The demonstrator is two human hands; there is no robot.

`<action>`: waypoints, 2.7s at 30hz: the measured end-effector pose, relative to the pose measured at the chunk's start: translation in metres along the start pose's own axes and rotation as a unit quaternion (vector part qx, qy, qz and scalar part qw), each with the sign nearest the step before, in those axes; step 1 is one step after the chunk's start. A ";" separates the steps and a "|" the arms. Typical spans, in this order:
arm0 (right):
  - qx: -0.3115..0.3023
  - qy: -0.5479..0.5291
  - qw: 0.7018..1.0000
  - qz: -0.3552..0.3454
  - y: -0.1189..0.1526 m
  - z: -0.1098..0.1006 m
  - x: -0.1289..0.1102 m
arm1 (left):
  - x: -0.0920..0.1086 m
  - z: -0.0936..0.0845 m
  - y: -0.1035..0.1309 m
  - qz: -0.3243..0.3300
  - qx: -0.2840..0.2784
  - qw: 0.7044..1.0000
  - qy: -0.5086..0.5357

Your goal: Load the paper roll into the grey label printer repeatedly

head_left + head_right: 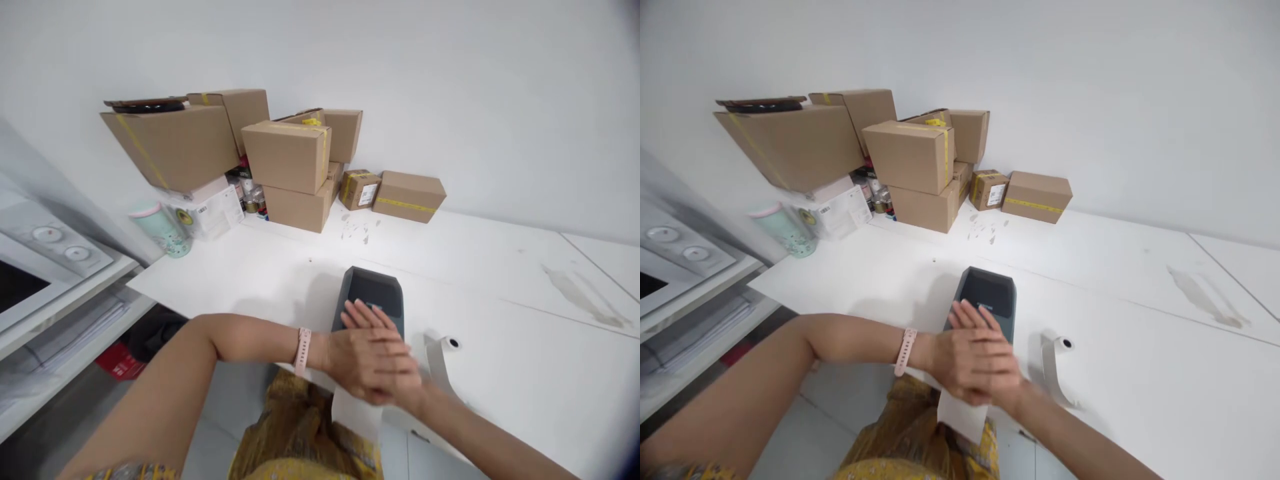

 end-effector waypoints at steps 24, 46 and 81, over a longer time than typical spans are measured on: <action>-0.015 0.042 0.997 -0.066 0.044 -0.026 0.010 | 0.110 0.031 0.071 -0.617 0.205 0.441 0.619; -0.099 0.123 0.987 -0.034 0.058 -0.034 0.013 | 0.060 0.006 0.070 -0.621 0.296 0.589 0.424; 0.001 0.159 0.982 -0.099 -0.147 -0.040 -0.026 | -0.047 0.032 0.071 -0.685 0.103 0.634 0.343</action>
Point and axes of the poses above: each hand's wrist, its own y-axis away from the middle knuckle, its own z-axis out of the palm, x = y × z, the point moved 3 cm from there along -y, towards the middle knuckle, and after that the axes turned 8 degrees about -x, right-handed, at the moved point
